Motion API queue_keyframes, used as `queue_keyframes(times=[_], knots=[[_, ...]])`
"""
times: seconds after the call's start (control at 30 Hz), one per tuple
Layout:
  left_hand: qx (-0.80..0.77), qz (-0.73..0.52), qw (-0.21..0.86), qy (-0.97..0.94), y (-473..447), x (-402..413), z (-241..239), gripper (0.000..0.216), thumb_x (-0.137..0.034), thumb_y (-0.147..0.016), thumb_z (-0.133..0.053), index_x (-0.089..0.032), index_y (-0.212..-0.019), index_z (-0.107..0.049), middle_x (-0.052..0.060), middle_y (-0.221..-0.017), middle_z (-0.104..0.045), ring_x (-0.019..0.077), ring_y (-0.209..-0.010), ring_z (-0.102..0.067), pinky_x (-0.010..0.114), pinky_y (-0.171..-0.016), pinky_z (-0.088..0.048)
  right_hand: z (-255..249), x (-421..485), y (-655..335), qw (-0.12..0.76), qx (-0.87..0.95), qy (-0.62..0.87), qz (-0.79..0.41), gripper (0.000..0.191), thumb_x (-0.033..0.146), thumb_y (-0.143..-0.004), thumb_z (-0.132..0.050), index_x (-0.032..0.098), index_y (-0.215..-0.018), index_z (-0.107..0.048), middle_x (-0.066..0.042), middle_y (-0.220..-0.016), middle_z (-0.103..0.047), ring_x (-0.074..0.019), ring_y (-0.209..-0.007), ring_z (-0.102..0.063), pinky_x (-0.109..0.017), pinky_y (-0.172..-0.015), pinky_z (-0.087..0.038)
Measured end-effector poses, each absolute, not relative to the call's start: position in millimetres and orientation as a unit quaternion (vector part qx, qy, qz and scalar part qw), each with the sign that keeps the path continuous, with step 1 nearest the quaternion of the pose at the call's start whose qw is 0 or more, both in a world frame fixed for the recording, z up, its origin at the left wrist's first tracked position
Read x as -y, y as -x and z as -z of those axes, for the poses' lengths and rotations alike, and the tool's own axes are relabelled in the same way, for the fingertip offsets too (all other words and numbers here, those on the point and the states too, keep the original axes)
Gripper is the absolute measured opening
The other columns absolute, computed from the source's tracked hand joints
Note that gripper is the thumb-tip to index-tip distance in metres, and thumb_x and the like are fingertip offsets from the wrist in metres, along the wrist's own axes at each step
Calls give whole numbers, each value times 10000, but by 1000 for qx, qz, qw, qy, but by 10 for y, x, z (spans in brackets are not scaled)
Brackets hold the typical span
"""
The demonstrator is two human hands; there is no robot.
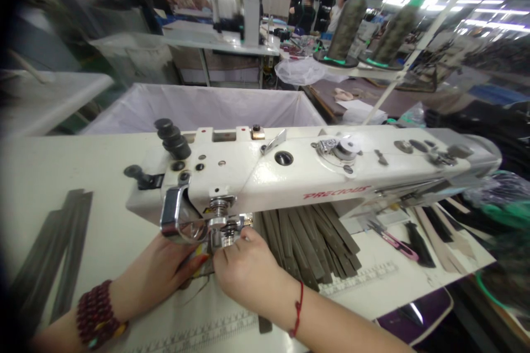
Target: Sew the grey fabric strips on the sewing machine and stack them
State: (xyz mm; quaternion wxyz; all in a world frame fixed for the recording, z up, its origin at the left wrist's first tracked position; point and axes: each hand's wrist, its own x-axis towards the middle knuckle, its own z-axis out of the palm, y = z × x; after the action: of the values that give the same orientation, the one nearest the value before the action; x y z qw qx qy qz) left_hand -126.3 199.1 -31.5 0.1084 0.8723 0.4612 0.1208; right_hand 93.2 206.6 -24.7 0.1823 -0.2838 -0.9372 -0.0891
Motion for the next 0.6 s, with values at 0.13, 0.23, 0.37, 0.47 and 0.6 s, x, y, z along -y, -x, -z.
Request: queue_keyframes(times=[0.13, 0.23, 0.37, 0.47, 0.6], knots=[[-462, -115, 117, -872, 1271, -2000, 311, 433, -347, -967, -489, -171, -1362, -520, 105, -1302, -622, 292, -1227, -526, 523, -1114, -385, 248, -2150, -846, 147, 941, 272, 139, 135, 69, -796, -554, 192, -743, -535, -13, -671, -615, -180, -632, -554, -353, -654, -447], [-464, -112, 122, -870, 1275, -2004, 301, 441, -344, -957, -508, -182, -1367, -516, 105, -1334, -602, 293, -1254, -505, 515, -1125, -378, 216, -2183, -790, 135, 935, 280, 168, 133, 39, -747, -563, 168, -778, -573, -46, -688, -651, -190, -619, -566, -364, -653, -466], [-467, -110, 128, -868, 1265, -2001, 292, 448, -322, -947, -525, -218, -1382, -503, 89, -1349, -599, 284, -1270, -504, 514, -1131, -377, 138, -2210, -722, 123, 935, 280, 180, 174, -5, -715, -560, 117, -831, -602, -89, -707, -670, -201, -615, -573, -349, -588, -448], [-469, -110, 120, -868, 1247, -1980, 297, 433, -320, -941, -530, -216, -1361, -527, 96, -1348, -607, 295, -1271, -514, 530, -1127, -381, 98, -2222, -686, 122, 934, 287, 175, 197, -26, -702, -548, 101, -840, -610, -102, -714, -673, -217, -641, -585, -349, -579, -435], [-464, -107, 106, -873, 1254, -1978, 270, 349, -319, -942, -519, -226, -1267, -605, 89, -1351, -614, 324, -1268, -526, 572, -1094, -405, 102, -2132, -764, 128, 932, 303, 150, 142, 26, -732, -564, 168, -731, -560, -39, -629, -632, -183, -568, -544, -354, -611, -429]])
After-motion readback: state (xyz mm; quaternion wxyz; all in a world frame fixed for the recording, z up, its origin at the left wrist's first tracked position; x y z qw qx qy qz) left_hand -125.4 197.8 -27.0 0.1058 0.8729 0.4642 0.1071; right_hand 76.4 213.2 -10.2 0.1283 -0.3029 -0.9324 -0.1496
